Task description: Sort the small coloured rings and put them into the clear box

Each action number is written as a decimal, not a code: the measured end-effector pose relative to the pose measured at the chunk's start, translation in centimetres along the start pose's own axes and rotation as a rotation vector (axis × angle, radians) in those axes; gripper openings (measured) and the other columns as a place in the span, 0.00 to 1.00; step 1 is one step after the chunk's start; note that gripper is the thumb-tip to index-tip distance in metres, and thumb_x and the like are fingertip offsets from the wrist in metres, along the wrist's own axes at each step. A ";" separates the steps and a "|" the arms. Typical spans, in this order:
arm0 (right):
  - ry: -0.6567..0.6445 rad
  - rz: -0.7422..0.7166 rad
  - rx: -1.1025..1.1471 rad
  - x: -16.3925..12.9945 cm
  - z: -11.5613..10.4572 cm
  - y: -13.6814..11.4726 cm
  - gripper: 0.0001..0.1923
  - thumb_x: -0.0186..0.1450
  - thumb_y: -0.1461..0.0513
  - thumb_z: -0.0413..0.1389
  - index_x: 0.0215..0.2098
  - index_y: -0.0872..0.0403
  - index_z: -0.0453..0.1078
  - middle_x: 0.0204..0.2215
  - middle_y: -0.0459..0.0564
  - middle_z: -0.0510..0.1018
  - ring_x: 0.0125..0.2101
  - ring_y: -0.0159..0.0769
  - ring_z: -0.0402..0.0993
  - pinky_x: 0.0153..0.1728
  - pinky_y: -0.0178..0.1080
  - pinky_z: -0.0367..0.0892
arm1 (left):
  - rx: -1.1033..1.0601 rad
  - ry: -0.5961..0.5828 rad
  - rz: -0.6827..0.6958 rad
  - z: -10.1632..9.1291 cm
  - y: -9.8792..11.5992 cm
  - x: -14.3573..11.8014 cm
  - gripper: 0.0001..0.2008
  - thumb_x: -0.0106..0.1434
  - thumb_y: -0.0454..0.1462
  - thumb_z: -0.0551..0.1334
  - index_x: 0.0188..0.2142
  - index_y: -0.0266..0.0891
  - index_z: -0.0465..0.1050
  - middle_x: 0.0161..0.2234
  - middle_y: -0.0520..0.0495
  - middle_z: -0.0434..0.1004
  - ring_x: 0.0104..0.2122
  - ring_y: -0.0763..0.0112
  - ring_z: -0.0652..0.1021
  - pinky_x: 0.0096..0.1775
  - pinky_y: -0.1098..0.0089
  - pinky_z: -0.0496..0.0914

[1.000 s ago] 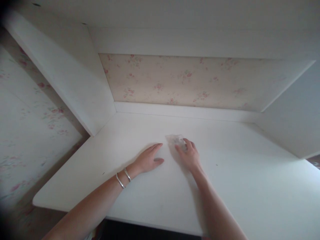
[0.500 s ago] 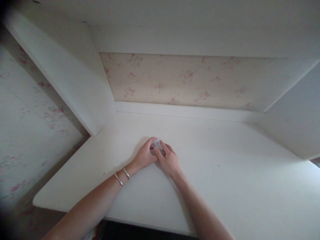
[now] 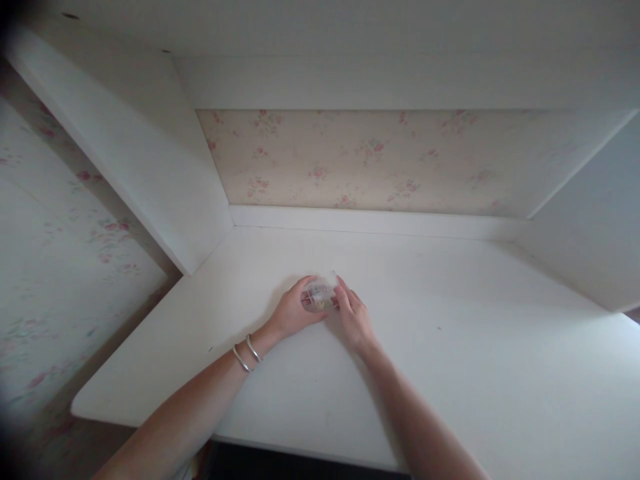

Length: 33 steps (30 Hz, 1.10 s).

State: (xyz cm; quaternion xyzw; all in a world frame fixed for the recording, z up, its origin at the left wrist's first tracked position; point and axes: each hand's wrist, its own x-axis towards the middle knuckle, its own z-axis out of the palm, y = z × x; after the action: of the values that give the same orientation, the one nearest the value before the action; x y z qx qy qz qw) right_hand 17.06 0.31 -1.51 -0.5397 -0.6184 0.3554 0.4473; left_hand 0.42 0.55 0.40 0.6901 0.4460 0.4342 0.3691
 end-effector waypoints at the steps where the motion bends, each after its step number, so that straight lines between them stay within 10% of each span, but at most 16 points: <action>1: 0.015 0.044 0.100 0.2 0.0 0.2 0.32 0.67 0.45 0.38 0.62 0.54 0.56 0.49 0.55 0.74 0.45 0.41 0.74 0.45 0.45 0.70 | -0.006 0.001 0.007 0.1 -0.1 0.0 0.38 0.48 0.40 0.71 0.56 0.39 0.56 0.49 0.41 0.71 0.42 0.65 0.77 0.44 0.64 0.74; 10: 0.123 0.246 0.535 0.5 -0.2 0.5 0.28 0.63 0.43 0.47 0.53 0.52 0.65 0.48 0.53 0.73 0.42 0.39 0.74 0.47 0.42 0.70 | 0.212 0.192 0.040 -4.0 -3.3 3.1 0.39 0.50 0.38 0.69 0.59 0.39 0.54 0.56 0.37 0.61 0.51 0.61 0.71 0.51 0.60 0.68; 19: 0.109 0.244 0.530 0.5 -0.2 0.3 0.29 0.63 0.41 0.45 0.49 0.52 0.67 0.49 0.54 0.72 0.42 0.39 0.73 0.46 0.41 0.69 | 0.996 -0.018 0.264 -11.7 -1.5 8.0 0.34 0.55 0.29 0.58 0.61 0.38 0.51 0.63 0.40 0.53 0.59 0.59 0.61 0.57 0.59 0.60; 27: 0.039 0.191 0.370 -0.1 -0.6 -0.5 0.31 0.64 0.42 0.44 0.58 0.49 0.61 0.51 0.53 0.70 0.43 0.39 0.72 0.47 0.43 0.67 | 1.342 -0.241 0.362 -12.4 -0.4 9.0 0.35 0.53 0.20 0.51 0.59 0.43 0.57 0.62 0.44 0.56 0.58 0.59 0.62 0.54 0.57 0.62; 33: 0.025 0.199 0.305 -0.4 -0.7 -0.8 0.31 0.64 0.44 0.46 0.60 0.47 0.58 0.53 0.54 0.69 0.45 0.40 0.72 0.50 0.46 0.64 | 1.219 -0.132 0.319 -12.2 -0.3 8.4 0.35 0.54 0.19 0.51 0.59 0.44 0.58 0.63 0.44 0.53 0.58 0.57 0.63 0.55 0.54 0.61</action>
State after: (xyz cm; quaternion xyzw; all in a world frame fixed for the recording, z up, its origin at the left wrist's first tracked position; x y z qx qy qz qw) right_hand 17.42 -0.22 -0.63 -0.5286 -0.4952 0.4807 0.4942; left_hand -9.11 9.97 6.71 0.8597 0.4812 0.1085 -0.1326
